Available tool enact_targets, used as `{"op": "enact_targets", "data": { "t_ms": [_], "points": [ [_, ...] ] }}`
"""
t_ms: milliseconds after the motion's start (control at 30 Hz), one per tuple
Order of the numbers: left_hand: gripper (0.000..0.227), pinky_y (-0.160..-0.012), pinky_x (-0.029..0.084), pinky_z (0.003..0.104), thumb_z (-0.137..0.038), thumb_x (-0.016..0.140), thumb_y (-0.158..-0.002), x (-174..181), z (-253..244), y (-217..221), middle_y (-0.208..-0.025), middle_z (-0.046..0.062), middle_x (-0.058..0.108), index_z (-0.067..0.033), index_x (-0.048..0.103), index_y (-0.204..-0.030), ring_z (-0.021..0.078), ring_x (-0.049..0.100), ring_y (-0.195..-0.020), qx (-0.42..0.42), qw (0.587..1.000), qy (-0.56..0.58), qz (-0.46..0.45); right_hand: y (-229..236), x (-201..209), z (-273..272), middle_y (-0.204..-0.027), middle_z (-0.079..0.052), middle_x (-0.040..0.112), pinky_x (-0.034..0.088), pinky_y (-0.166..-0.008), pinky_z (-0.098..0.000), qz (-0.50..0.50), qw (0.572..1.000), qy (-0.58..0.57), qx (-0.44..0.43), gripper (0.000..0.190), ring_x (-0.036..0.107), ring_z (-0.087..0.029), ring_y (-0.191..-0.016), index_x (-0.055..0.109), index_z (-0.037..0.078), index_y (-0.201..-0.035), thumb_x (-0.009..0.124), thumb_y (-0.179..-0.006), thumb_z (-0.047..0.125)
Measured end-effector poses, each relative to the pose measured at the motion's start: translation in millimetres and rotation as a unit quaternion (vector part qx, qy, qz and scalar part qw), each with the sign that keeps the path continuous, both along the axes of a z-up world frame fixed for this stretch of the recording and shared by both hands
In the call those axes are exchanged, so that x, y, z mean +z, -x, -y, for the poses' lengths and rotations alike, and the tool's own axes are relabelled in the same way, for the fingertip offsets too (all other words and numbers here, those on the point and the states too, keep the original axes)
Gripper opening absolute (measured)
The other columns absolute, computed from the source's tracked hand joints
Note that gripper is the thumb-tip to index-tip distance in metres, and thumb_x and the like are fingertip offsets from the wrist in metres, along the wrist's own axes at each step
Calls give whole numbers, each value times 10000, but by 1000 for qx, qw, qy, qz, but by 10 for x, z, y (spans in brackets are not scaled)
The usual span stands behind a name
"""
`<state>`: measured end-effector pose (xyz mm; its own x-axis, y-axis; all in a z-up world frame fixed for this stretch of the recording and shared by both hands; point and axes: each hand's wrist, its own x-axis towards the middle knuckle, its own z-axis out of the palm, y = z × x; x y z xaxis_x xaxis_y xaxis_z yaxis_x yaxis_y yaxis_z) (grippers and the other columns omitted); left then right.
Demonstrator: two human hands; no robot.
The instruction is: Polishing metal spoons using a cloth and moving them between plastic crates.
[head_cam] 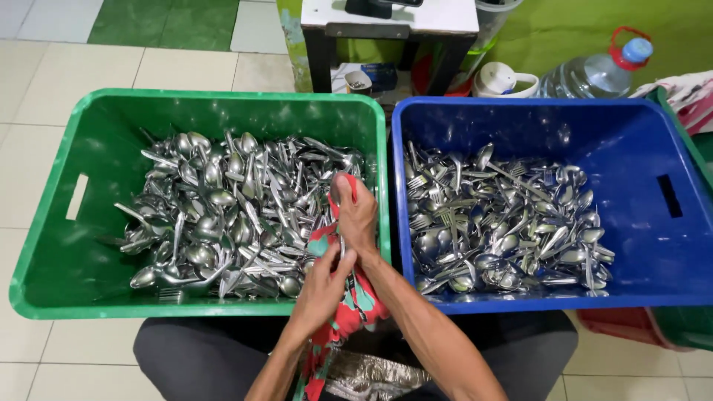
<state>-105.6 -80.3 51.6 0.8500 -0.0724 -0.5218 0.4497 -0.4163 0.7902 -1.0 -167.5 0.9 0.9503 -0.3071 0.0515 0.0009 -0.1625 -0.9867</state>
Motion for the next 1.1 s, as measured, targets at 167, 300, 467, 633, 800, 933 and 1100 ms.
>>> {"op": "enact_targets", "data": {
  "t_ms": [167, 300, 467, 633, 800, 933, 1100],
  "points": [
    [509, -813, 607, 445, -388, 454, -1042, -72, -18, 41, -1160, 288, 603, -4, 491, -1374, 388, 709, -990, 90, 986, 43, 137, -4, 4, -142, -619, -124, 657, 510, -675, -414, 17, 1000, 22, 13, 375, 576, -237, -606, 704, 85, -761, 663, -974, 390],
    [339, -519, 480, 267, -297, 312, -1094, -674, -48, -101, -754, 32, 509, -83, 553, -990, 166, 571, -610, 158, 976, 89, 125, 18, -175, -165, -546, -118, 639, 502, -565, -388, 39, 990, 118, 59, 453, 625, -299, -521, 684, 122, -634, 687, -961, 435],
    [371, -468, 455, 317, -265, 336, -1064, -721, -184, -115, -599, 72, 530, -95, 556, -819, 225, 534, -501, 168, 975, 64, 134, 153, 61, -99, -643, -170, 661, 516, -669, -424, 13, 995, 58, 76, 444, 593, -268, -649, 689, 70, -710, 599, -1005, 390],
    [424, -247, 234, 197, -355, 330, -1109, -602, -343, -144, -472, -60, 306, -117, 469, -787, 61, 272, -282, 248, 935, 249, 57, -21, -429, -3, -818, 62, 627, 501, -876, -363, -17, 986, -138, 96, 486, 550, -135, -840, 615, 157, -723, 382, -1096, 363],
    [355, -642, 495, 482, -224, 378, -1088, -364, -408, -157, -639, 214, 597, -41, 645, -943, 388, 633, -644, 158, 952, -58, 254, 140, 11, -116, -948, -65, 650, 571, -771, -374, 264, 933, 163, 182, 114, 682, -303, -880, 719, 99, -903, 614, -926, 60],
    [350, -649, 499, 454, -247, 360, -1099, -388, -366, -50, -690, 205, 613, -76, 582, -889, 375, 637, -676, 134, 947, -78, 281, 2, -406, -196, -919, -57, 546, 574, -638, -393, 295, 893, 281, 192, 58, 666, -324, -793, 628, 99, -934, 588, -908, 65],
    [397, -644, 495, 416, -246, 376, -1078, -223, -349, 28, -557, 129, 538, -89, 619, -806, 302, 577, -580, 152, 957, -16, 248, 5, -39, -105, -876, -188, 631, 509, -795, -504, 68, 993, 0, 97, 200, 642, -373, -843, 605, 69, -1073, 484, -994, 207]
  ]
}}
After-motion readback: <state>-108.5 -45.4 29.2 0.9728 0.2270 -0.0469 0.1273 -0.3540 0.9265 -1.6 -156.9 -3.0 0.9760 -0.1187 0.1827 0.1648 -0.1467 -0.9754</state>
